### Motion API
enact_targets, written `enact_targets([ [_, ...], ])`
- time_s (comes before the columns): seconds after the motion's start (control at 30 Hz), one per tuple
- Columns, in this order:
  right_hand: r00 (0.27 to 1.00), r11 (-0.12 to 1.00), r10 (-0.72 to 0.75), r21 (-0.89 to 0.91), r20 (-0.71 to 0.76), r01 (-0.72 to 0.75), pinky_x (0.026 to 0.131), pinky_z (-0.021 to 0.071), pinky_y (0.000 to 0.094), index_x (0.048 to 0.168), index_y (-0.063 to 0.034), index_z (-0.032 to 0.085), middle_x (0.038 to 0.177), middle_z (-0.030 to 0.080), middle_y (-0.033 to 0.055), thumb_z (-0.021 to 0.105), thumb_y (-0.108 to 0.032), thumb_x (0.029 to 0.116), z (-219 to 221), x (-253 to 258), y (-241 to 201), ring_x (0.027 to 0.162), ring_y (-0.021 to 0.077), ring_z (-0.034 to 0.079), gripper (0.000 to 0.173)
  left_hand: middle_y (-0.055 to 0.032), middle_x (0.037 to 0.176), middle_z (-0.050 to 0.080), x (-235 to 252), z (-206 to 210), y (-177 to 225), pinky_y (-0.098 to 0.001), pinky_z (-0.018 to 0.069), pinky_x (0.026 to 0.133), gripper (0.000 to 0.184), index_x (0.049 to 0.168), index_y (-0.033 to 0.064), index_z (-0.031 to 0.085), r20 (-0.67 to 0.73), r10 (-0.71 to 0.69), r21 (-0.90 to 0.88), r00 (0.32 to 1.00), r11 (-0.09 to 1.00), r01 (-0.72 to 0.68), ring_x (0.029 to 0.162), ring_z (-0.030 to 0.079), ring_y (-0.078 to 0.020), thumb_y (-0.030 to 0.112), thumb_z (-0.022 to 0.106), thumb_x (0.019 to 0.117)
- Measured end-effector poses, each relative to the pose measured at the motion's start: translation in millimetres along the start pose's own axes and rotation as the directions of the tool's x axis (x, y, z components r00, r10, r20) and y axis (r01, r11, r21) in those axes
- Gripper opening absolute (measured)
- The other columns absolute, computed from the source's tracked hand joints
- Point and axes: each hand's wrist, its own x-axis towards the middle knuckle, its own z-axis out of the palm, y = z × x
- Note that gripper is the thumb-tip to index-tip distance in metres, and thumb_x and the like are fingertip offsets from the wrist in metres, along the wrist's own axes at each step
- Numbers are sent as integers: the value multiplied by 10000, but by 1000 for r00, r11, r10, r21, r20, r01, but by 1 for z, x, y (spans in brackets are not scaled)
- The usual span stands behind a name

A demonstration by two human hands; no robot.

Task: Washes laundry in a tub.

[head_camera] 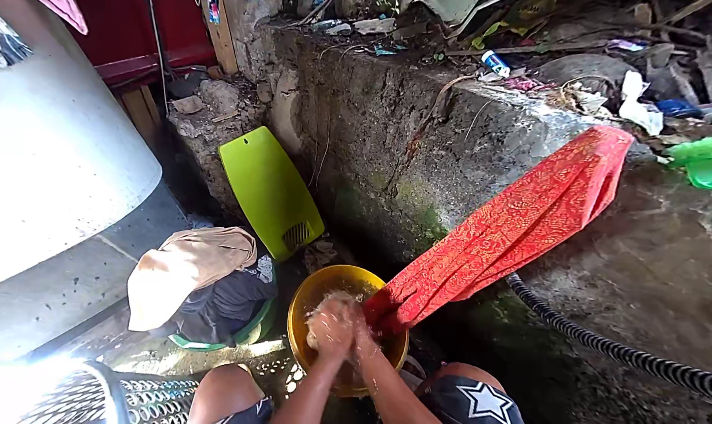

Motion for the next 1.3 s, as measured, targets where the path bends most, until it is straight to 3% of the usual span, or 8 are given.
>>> enact_targets([
  [0.13, 999, 982, -17, 188, -38, 24, 918, 512, 354, 1127, 56, 670, 1059, 679, 146, 459, -168, 1098, 17, 14, 11, 992, 166, 630, 309, -278, 1177, 685, 34, -13, -14, -615, 482, 1000, 325, 1155, -31, 702, -4, -257, -202, 966, 947, 251, 1163, 642, -424, 243, 563, 1048],
  [0.33, 990, 928, -87, 352, -115, 123, 691, 529, 222, 1006, -13, 616, 779, 609, 7, 416, -232, 1109, -11, 26, -6, 694, 33, 593, 314, -201, 754, 693, -18, -10, 13, -590, 535, 698, 274, 855, -55, 708, -76, 343, -188, 936, 917, -351, 754, 704, -381, 171, 579, 941],
  [0.43, 965, 917, -211, 311, -153, 250, 893, 514, 290, 1171, 43, 611, 1043, 646, 98, 414, -231, 1115, -17, 7, -40, 969, 105, 618, 342, -283, 1176, 685, 28, -45, 0, -576, 522, 981, 337, 1164, -61, 701, 12, 238, -67, 971, 969, -237, 1132, 665, -427, 209, 547, 1033],
  [0.53, 853, 781, -522, -410, -17, 471, 1147, 399, 446, 1391, 41, 564, 1485, 475, 253, 667, -217, 961, -55, 17, -37, 1383, 338, 461, 512, -267, 1613, 324, 53, -67, -15, -608, 442, 1064, 485, 1427, 78, 582, 23, 85, 174, 996, 981, -88, 1428, 382, -496, 297, 640, 998],
  [0.83, 960, 267, 248, -962, 129, 60, 1017, 476, 650, 1460, -39, 534, 1577, 414, 210, 645, -107, 953, -34, 26, 34, 1372, 443, 490, 523, -88, 1665, 344, 23, 0, -50, -661, 369, 1116, 704, 1612, 317, 345, 594, 10, 471, 805, 806, -358, 1521, 299, -413, 73, 577, 994],
  [1.07, 940, 183, 338, -983, 49, -14, 1034, 457, 647, 1421, -65, 576, 1488, 526, 228, 549, -128, 1023, -27, 19, 71, 1367, 450, 502, 404, -258, 1414, 581, 9, 7, -57, -668, 390, 1085, 465, 1400, 32, 587, 647, -255, 624, 719, 719, -306, 1329, 528, -458, 174, 664, 964],
  [1.2, 960, 406, 240, -913, 145, 36, 1022, 459, 659, 1320, -1, 627, 1357, 612, 261, 650, -210, 968, -37, 32, 30, 1272, 437, 581, 410, -280, 1461, 530, 36, -10, -55, -670, 423, 1075, 742, 1494, -12, 458, 728, -113, 391, 676, 878, -275, 1352, 517, -455, 183, 799, 864],
  [1.3, 913, 722, -248, -567, 324, 398, 878, 516, 494, 955, 75, 714, 931, 694, 217, 660, -143, 959, -43, 20, -16, 908, 298, 661, 225, -304, 1414, 552, 43, -35, -45, -615, 393, 1133, 908, 1514, -42, 399, 667, 145, 40, 731, 973, -229, 1335, 529, -441, 217, 883, 792],
])
